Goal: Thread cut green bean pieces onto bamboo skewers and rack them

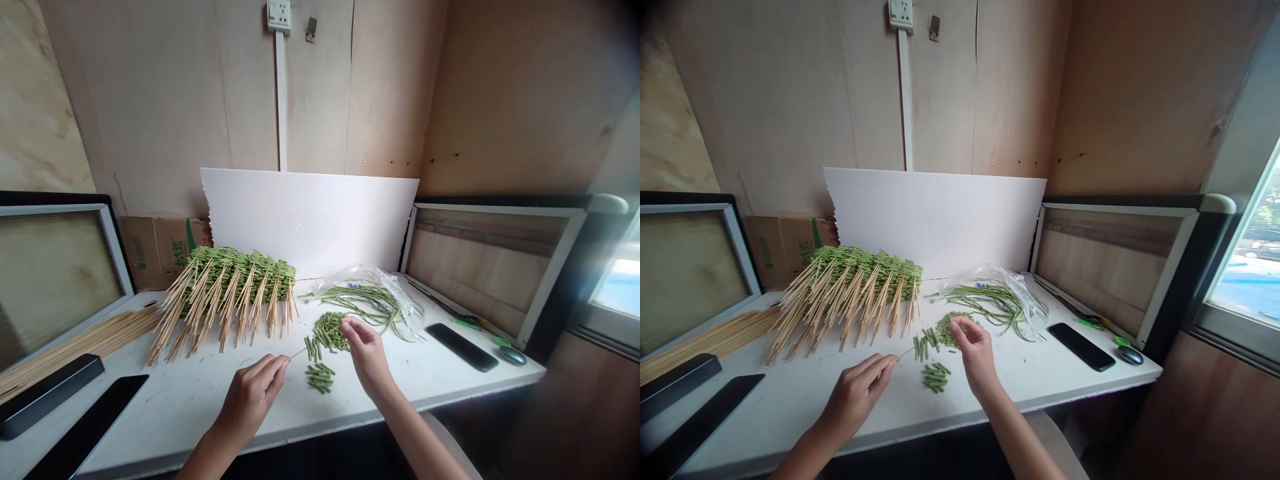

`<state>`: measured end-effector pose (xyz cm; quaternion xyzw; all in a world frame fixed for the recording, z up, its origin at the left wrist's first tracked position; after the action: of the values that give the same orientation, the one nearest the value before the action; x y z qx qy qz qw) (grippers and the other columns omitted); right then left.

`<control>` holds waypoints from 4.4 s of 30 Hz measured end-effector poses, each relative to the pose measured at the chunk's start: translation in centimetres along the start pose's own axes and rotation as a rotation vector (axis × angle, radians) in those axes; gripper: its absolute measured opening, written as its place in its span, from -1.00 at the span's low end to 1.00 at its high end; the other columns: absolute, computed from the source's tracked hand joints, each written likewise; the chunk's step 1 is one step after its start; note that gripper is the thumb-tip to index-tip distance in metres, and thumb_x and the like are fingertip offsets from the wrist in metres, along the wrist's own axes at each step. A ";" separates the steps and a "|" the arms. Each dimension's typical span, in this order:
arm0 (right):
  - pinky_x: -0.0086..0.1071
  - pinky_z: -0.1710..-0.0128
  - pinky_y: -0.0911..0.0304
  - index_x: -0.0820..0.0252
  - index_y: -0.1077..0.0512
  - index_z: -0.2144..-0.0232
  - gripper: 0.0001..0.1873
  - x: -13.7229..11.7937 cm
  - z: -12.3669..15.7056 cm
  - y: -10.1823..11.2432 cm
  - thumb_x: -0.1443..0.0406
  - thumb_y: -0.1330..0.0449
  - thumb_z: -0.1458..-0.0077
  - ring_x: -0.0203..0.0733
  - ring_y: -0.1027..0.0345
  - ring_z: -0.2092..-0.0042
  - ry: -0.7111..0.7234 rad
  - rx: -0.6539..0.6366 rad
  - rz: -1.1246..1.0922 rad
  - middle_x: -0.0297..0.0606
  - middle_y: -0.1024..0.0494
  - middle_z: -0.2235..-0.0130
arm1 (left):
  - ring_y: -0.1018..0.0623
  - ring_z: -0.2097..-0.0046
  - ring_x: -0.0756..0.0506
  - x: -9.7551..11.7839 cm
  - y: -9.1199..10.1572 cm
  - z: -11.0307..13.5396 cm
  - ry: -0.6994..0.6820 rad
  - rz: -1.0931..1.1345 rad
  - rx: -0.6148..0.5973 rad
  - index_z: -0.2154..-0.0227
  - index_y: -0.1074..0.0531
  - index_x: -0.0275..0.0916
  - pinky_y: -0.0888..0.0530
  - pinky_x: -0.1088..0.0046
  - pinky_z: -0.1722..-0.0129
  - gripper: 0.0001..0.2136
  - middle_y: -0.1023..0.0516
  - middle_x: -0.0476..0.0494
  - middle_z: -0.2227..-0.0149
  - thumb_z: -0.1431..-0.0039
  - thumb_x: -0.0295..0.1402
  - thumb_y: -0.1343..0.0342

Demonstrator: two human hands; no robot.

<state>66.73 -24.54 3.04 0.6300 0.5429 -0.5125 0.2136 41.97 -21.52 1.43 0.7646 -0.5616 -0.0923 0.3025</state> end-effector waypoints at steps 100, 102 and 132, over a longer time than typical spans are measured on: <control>-0.38 0.42 -0.30 0.12 -0.66 0.31 -0.69 0.9 -1.9 2.1 0.10 -0.51 0.08 -0.03 -0.53 0.14 -0.223 -0.136 -0.084 -0.15 -0.69 0.25 | -0.45 0.45 -0.02 -0.4 -1.1 0.4 0.302 0.088 -0.093 0.22 -0.57 -0.22 -0.39 0.51 0.40 -0.75 -0.55 -0.10 0.41 -0.43 -0.34 0.03; -0.37 0.42 -0.31 0.13 -0.66 0.30 -0.70 1.0 -1.9 2.1 0.11 -0.50 0.07 -0.02 -0.53 0.14 -0.200 -0.138 -0.064 -0.13 -0.70 0.23 | -0.48 0.44 -0.02 -0.3 -1.0 0.3 0.282 0.077 -0.078 0.22 -0.58 -0.22 -0.42 0.51 0.38 -0.74 -0.56 -0.11 0.41 -0.43 -0.33 0.03; -0.32 0.35 -0.17 0.12 -0.62 0.38 -0.68 1.0 -1.5 1.7 0.04 -0.49 0.08 -0.28 -0.21 0.45 -0.193 -0.108 -0.024 -0.34 -0.49 0.47 | -0.51 0.47 -0.01 -0.1 0.3 -0.3 0.186 0.023 -0.097 0.27 -0.62 -0.22 -0.45 0.57 0.40 -0.69 -0.54 -0.11 0.46 -0.44 -0.34 0.04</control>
<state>68.77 -23.32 2.25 0.5587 0.5541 -0.5435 0.2922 41.84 -21.37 1.83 0.7478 -0.5345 -0.0446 0.3913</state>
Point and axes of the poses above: each hand's wrist, its own z-axis away from the middle knuckle, its own y-axis out of the back of the hand, x = y × z, the point moved 2 cm from there along -z, towards the middle knuckle
